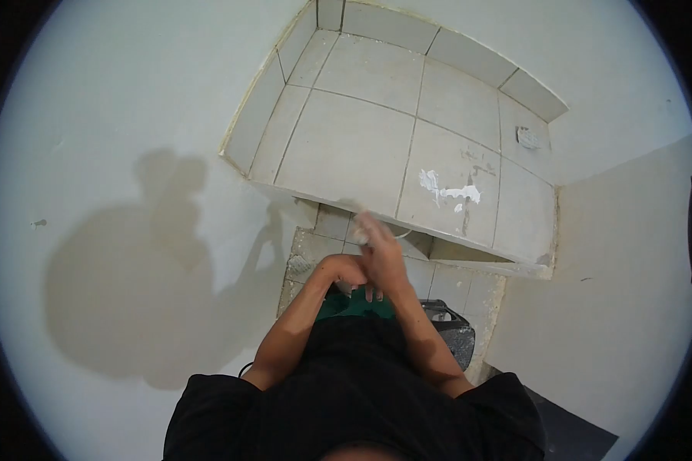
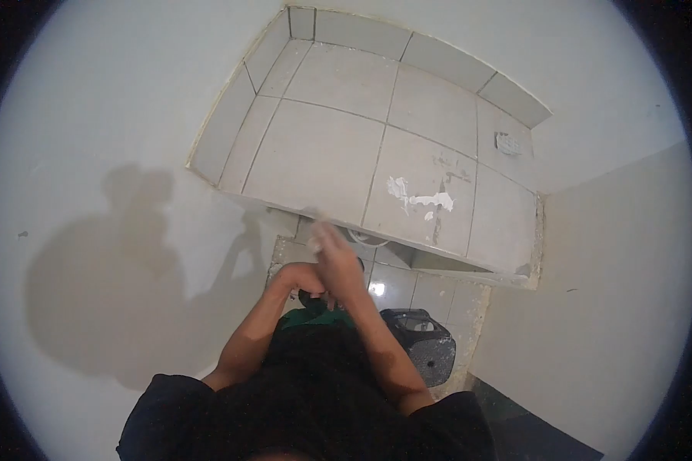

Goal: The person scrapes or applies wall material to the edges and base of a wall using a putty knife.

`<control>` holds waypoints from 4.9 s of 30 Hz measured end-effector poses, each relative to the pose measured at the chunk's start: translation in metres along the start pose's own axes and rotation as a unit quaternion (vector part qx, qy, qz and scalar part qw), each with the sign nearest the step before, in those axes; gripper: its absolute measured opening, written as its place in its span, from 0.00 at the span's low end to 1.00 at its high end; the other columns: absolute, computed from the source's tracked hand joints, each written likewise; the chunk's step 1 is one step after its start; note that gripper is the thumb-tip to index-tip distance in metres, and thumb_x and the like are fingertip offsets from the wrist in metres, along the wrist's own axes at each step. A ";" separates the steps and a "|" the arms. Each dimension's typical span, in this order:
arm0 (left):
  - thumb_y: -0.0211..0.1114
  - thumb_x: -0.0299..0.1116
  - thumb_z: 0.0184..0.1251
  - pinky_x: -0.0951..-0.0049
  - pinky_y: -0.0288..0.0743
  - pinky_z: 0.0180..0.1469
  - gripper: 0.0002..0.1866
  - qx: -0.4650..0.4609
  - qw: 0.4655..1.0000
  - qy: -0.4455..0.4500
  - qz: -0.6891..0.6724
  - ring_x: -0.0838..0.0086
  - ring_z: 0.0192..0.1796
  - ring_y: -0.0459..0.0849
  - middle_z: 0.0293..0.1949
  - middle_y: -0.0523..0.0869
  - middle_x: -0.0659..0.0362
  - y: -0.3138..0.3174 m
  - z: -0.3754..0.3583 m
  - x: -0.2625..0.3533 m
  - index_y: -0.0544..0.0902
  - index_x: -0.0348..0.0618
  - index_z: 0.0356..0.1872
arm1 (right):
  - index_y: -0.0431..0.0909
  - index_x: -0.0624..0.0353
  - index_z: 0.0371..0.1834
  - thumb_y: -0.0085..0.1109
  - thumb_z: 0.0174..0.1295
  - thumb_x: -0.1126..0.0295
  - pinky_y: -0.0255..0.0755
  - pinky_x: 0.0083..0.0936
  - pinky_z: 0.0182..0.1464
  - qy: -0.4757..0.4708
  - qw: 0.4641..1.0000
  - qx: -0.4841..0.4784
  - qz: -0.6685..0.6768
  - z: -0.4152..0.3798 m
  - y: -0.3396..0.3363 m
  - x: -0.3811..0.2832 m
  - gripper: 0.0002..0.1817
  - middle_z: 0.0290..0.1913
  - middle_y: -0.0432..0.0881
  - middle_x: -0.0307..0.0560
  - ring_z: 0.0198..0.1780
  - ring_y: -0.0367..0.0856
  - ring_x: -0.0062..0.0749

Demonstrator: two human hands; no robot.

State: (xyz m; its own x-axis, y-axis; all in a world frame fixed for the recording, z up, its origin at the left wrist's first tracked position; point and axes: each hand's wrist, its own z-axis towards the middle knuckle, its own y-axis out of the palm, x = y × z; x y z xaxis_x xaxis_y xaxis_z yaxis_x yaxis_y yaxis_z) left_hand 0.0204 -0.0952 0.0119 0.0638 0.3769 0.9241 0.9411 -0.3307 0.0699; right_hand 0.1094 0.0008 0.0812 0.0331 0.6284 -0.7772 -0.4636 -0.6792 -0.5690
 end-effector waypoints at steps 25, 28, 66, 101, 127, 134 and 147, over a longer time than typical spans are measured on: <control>0.51 0.33 0.74 0.73 0.77 0.49 0.14 0.240 0.954 0.001 -0.182 0.74 0.44 0.83 0.41 0.83 0.58 -0.108 0.051 0.078 0.79 0.35 0.49 | 0.69 0.69 0.62 0.47 0.75 0.67 0.77 0.25 0.55 0.399 0.588 0.079 0.699 0.097 -0.044 0.108 0.19 0.57 0.79 0.52 0.59 0.78 0.37; 0.51 0.30 0.72 0.74 0.75 0.49 0.12 0.284 0.952 -0.039 -0.108 0.75 0.43 0.81 0.40 0.83 0.59 -0.117 0.046 0.111 0.80 0.36 0.47 | 0.74 0.64 0.59 0.48 0.76 0.62 0.74 0.22 0.42 0.426 0.583 0.065 0.689 0.114 -0.045 0.118 0.18 0.49 0.82 0.46 0.42 0.80 0.30; 0.53 0.45 0.74 0.69 0.56 0.73 0.34 0.628 0.716 0.151 -0.265 0.62 0.72 0.66 0.70 0.69 0.44 -0.472 0.023 0.117 0.63 0.28 0.71 | 0.83 0.70 0.32 0.61 0.66 0.60 0.71 0.32 0.30 0.240 0.929 0.244 0.142 0.559 0.144 0.165 0.19 0.24 0.83 0.51 0.25 0.78 0.31; 0.47 0.46 0.78 0.68 0.63 0.68 0.29 0.618 0.703 0.143 -0.322 0.64 0.66 0.74 0.66 0.74 0.48 -0.510 0.051 0.075 0.70 0.32 0.68 | 0.82 0.74 0.29 0.58 0.64 0.65 0.71 0.36 0.29 0.240 0.900 0.355 0.081 0.570 0.118 0.160 0.18 0.22 0.83 0.58 0.23 0.81 0.40; 0.45 0.47 0.77 0.68 0.66 0.65 0.29 0.607 0.696 0.151 -0.353 0.65 0.61 0.77 0.63 0.77 0.52 -0.462 0.040 0.072 0.70 0.32 0.66 | 0.82 0.72 0.37 0.59 0.64 0.68 0.74 0.30 0.30 0.207 0.920 0.323 0.080 0.500 0.108 0.129 0.14 0.26 0.85 0.55 0.25 0.81 0.31; 0.45 0.47 0.78 0.70 0.69 0.61 0.27 0.589 0.716 0.121 -0.355 0.67 0.59 0.78 0.59 0.80 0.52 -0.435 0.029 0.060 0.72 0.33 0.64 | 0.75 0.65 0.36 0.56 0.68 0.68 0.63 0.20 0.21 0.343 0.791 0.265 0.433 0.439 0.091 0.125 0.10 0.25 0.78 0.41 0.20 0.70 0.20; 0.38 0.55 0.80 0.68 0.71 0.56 0.31 0.602 0.672 0.094 -0.421 0.72 0.48 0.78 0.49 0.81 0.55 -0.357 -0.003 0.043 0.75 0.35 0.59 | 0.77 0.68 0.54 0.49 0.73 0.63 0.77 0.35 0.42 0.213 0.969 -0.025 0.126 0.388 0.118 0.081 0.18 0.37 0.84 0.67 0.40 0.87 0.46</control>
State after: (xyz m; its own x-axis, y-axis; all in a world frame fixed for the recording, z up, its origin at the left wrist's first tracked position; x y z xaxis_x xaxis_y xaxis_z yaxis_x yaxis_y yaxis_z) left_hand -0.3136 0.0363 0.0284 -0.5956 -0.1614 0.7869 0.2115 0.9135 0.3474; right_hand -0.2861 0.1184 0.0552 0.2919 0.2342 -0.9273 -0.4607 -0.8153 -0.3509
